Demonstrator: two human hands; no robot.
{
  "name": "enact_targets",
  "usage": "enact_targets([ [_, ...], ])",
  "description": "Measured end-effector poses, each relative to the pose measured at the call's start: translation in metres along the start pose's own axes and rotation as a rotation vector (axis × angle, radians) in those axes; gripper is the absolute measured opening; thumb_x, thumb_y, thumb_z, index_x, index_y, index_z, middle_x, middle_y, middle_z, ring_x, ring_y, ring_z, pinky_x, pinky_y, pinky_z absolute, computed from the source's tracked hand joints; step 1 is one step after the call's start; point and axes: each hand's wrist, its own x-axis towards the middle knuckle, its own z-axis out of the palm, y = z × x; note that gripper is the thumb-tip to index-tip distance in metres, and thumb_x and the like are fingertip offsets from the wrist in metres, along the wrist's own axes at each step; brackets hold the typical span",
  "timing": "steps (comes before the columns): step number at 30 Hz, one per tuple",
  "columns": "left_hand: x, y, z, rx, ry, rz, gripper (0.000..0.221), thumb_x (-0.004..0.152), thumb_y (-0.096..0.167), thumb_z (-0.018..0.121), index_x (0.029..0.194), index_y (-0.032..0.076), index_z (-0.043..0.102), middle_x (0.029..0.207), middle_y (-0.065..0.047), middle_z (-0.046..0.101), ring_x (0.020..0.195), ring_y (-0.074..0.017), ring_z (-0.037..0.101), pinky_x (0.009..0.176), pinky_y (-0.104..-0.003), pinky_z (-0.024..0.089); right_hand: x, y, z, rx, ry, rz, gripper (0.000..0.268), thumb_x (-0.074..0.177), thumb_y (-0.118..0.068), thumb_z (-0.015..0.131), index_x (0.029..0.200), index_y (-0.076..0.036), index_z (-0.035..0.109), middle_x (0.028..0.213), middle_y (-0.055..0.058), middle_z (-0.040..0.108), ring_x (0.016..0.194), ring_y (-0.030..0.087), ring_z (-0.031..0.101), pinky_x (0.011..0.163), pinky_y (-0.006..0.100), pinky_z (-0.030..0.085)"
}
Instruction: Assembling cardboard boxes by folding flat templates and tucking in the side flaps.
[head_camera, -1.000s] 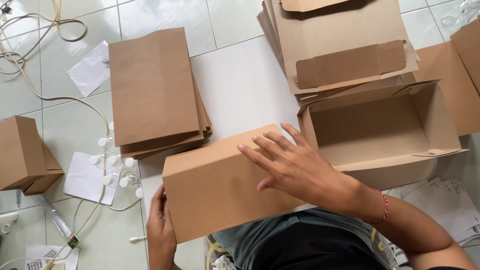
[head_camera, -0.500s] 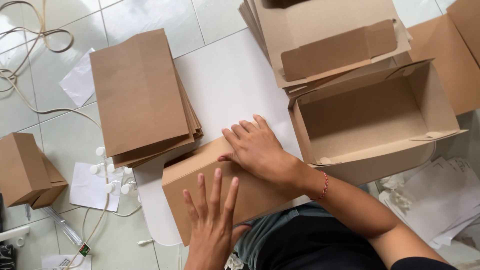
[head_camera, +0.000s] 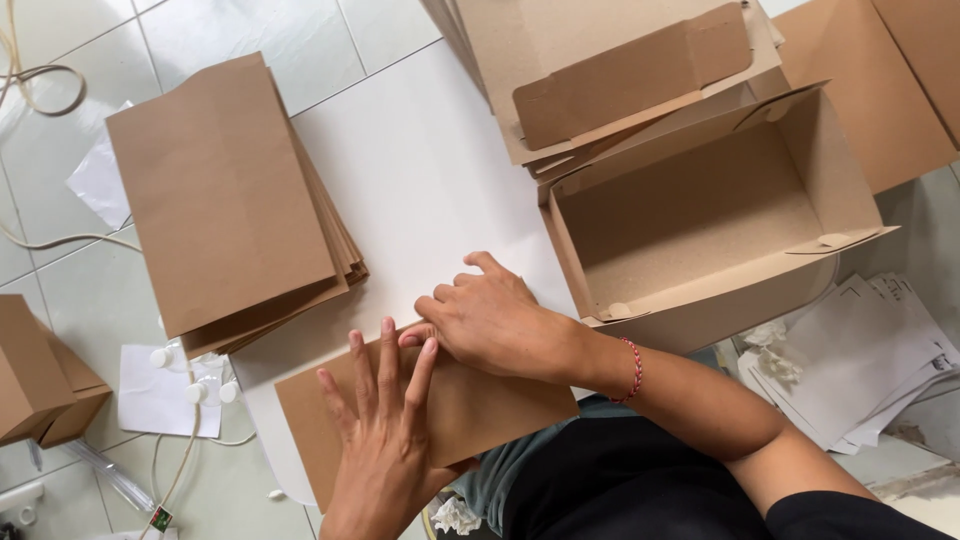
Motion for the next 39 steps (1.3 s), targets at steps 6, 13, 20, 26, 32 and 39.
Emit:
enact_targets([
  [6,-0.002,-0.006,0.012,-0.076,-0.076,0.076,0.200,0.015,0.097,0.104,0.165,0.013,0.001,0.171,-0.026,-0.007,0.157,-0.0514,-0.011,0.110,-0.079,0.008,-0.003,-0.005,0.007,-0.069,0.030,-0.015,0.059,0.107,-0.060,0.027,0.097,-0.017,0.067,0.089,0.007,0.073,0.078,0.030,0.072,0.104,0.053,0.040],
  [13,0.000,-0.009,0.010,0.001,0.083,0.108,0.178,0.020,0.109,0.080,0.161,0.015,0.024,0.167,-0.024,0.020,0.155,-0.0416,0.020,0.122,-0.067,0.011,-0.008,-0.005,0.012,-0.065,0.050,-0.050,0.039,0.108,-0.046,0.040,0.102,-0.018,0.066,0.088,0.005,0.071,0.073,0.027,0.070,0.110,0.052,0.036],
  [20,0.005,-0.006,0.004,-0.005,0.023,0.094,0.174,0.024,0.094,0.090,0.164,0.021,0.017,0.169,-0.025,0.014,0.158,-0.0419,0.014,0.120,-0.069,0.010,-0.063,0.015,-0.031,-0.085,0.470,0.043,0.040,0.103,-0.036,0.051,0.136,-0.015,0.058,0.130,0.010,0.066,0.121,0.029,0.062,0.112,0.048,0.039],
  [26,0.007,-0.005,-0.002,-0.081,0.010,0.113,0.166,0.038,0.106,0.071,0.165,0.018,0.012,0.170,-0.025,0.009,0.159,-0.0422,0.007,0.121,-0.068,0.002,-0.143,0.016,-0.071,0.543,0.248,0.258,0.054,0.101,-0.037,0.054,0.146,-0.012,0.042,0.130,0.011,0.065,0.102,0.029,0.071,0.089,0.042,0.054],
  [32,0.006,-0.011,0.004,-0.143,0.001,0.085,0.157,0.045,0.106,0.060,0.165,0.017,0.012,0.171,-0.023,0.007,0.160,-0.0393,0.005,0.119,-0.070,0.002,-0.143,0.005,-0.050,1.067,-0.300,0.536,0.092,0.087,-0.058,0.060,0.162,-0.024,0.017,0.127,-0.001,0.073,0.100,0.020,0.071,0.082,0.030,0.049],
  [39,0.007,-0.016,0.000,-0.110,-0.004,0.081,0.159,0.040,0.109,0.057,0.164,0.018,0.016,0.172,-0.021,0.009,0.160,-0.0366,0.007,0.121,-0.056,0.007,-0.131,0.020,-0.034,1.329,-0.346,0.110,0.078,0.078,-0.045,0.075,0.139,-0.013,0.040,0.128,0.003,0.068,0.108,0.016,0.067,0.087,0.031,0.055],
])
